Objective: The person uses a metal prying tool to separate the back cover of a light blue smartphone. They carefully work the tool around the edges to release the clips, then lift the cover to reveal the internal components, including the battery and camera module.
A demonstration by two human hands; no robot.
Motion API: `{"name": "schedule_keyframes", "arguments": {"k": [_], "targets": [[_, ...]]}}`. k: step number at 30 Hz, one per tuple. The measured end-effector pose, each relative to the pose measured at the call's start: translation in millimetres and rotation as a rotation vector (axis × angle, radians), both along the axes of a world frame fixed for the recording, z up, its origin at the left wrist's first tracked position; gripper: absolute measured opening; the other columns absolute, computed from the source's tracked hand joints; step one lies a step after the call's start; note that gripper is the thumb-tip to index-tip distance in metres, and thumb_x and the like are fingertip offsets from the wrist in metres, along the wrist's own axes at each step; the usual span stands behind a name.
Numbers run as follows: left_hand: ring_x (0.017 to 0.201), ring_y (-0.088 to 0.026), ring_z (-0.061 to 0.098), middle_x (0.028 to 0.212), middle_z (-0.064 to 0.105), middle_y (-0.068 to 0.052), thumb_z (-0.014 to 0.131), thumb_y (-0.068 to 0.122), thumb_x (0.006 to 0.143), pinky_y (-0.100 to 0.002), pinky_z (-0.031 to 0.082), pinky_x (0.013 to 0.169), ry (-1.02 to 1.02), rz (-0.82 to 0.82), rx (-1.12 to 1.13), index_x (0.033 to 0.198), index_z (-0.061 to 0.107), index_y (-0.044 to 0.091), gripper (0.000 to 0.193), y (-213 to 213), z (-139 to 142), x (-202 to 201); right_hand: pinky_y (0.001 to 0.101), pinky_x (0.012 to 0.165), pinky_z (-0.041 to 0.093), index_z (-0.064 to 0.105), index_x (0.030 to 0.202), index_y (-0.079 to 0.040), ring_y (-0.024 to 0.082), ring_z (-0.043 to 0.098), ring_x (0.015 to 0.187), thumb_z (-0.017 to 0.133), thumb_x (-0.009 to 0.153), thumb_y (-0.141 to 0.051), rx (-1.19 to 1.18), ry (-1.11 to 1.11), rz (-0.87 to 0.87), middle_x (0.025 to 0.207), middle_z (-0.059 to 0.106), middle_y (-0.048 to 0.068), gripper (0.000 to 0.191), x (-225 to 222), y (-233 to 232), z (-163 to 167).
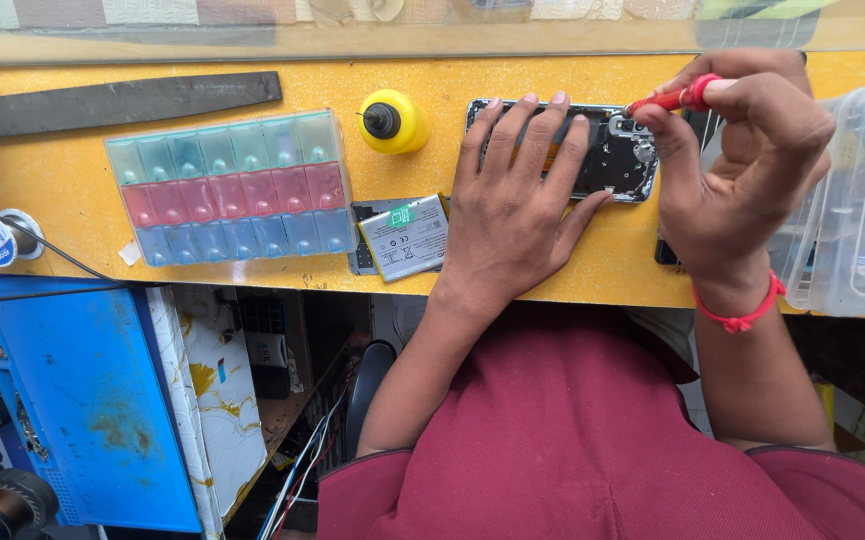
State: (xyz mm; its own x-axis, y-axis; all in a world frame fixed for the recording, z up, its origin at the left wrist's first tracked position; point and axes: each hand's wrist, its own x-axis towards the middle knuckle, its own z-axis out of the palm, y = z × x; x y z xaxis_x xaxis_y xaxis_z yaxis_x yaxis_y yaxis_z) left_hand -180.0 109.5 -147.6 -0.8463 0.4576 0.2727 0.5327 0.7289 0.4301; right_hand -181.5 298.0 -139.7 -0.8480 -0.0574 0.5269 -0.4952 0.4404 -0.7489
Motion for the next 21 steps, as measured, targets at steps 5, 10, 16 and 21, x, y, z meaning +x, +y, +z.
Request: {"name": "schedule_keyframes", "arguments": {"k": [5,10,16,21], "targets": [[0.139,-0.034,0.046,0.143,0.053,-0.015,0.073,0.047,0.098,-0.053,0.031,0.126,0.008,0.002,-0.005,0.139,0.057,0.004,0.062,-0.2,0.0,0.2,0.0324,0.096,0.061,0.032,0.136,-0.005,0.023,0.065,0.109,0.064,0.118,0.013,-0.092,-0.059,0.002,0.125,0.049,0.016,0.041,2.8,-0.3,0.0],[0.139,-0.034,0.046,0.143,0.053,-0.015,0.073,0.047,0.097,-0.053,0.030,0.126,0.008,-0.003,0.002,0.139,0.057,0.004,0.063,0.2,-1.0,0.8,0.0311,0.089,0.057,0.033,0.136,-0.006,0.023,0.060,0.103,0.070,0.110,0.008,-0.013,-0.029,-0.026,0.125,0.048,0.017,0.047,0.3,-0.7,-2.1],[0.139,-0.033,0.046,0.143,0.053,-0.015,0.073,0.047,0.097,-0.053,0.031,0.126,0.020,0.004,-0.007,0.139,0.057,0.005,0.061,-0.9,-0.6,2.1,0.0314,0.100,0.058,0.030,0.137,-0.004,0.023,0.062,0.113,0.061,0.118,0.012,-0.095,-0.060,0.032,0.130,0.046,0.014,0.040,0.5,-2.5,-0.5],[0.139,-0.034,0.046,0.143,0.054,-0.015,0.073,0.047,0.097,-0.053,0.031,0.126,0.026,0.009,-0.006,0.139,0.057,0.004,0.062,-0.4,-1.1,2.4,0.0296,0.092,0.061,0.032,0.136,-0.007,0.020,0.060,0.103,0.069,0.113,0.011,-0.006,-0.003,0.017,0.130,0.045,0.016,0.047,-2.9,-3.3,-2.0]]}}
